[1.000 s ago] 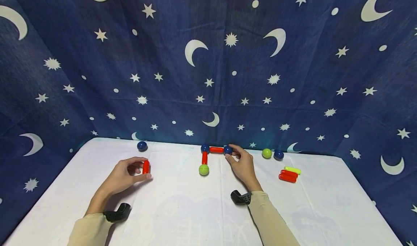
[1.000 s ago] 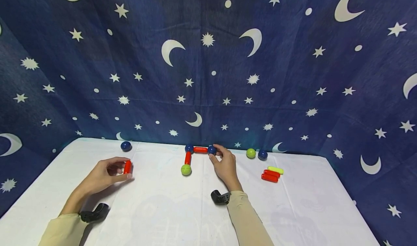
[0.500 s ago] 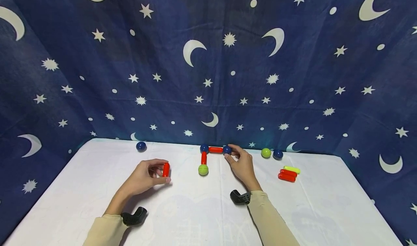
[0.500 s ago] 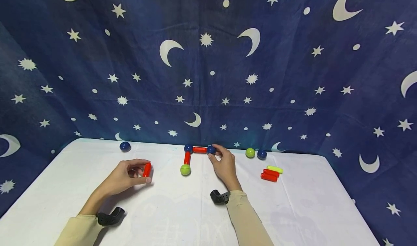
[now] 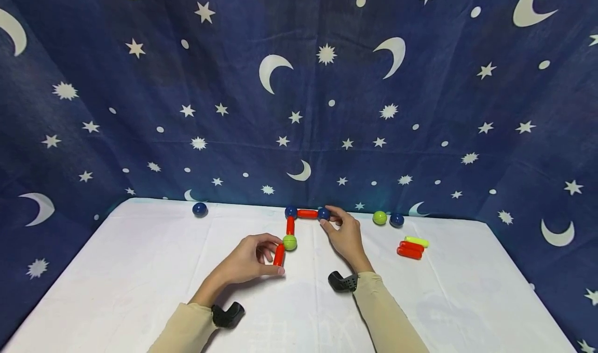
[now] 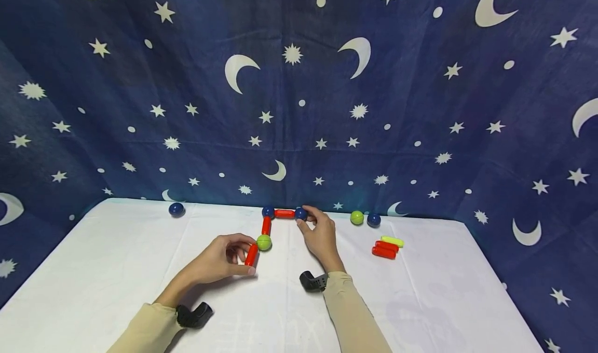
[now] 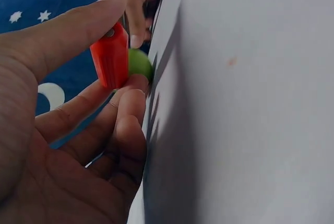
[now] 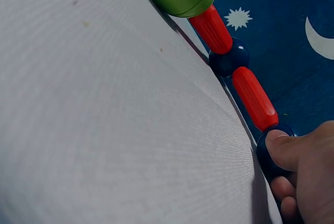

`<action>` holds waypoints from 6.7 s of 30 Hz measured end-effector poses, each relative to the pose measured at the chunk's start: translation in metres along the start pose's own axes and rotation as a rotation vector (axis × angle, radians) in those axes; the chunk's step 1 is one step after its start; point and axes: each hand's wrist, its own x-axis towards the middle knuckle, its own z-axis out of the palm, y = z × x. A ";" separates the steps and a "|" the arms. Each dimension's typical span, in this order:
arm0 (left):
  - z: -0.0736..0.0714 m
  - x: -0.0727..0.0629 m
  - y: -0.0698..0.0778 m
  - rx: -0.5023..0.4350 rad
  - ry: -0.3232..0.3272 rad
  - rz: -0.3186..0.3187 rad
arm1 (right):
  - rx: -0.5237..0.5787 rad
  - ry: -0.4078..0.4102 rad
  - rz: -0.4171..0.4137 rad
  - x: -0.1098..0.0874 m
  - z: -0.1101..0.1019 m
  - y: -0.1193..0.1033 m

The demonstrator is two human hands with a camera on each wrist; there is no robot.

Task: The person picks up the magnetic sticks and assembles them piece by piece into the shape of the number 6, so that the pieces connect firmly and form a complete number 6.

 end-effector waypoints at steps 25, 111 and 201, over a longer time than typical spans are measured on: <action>0.022 0.002 0.004 -0.002 0.066 0.005 | 0.014 0.005 -0.024 0.000 -0.001 0.001; -0.096 -0.018 -0.073 0.260 0.788 -0.233 | -0.003 0.008 -0.036 0.000 0.000 0.000; 0.009 -0.016 0.026 0.087 -0.198 0.073 | 0.012 0.004 -0.025 -0.001 -0.001 0.001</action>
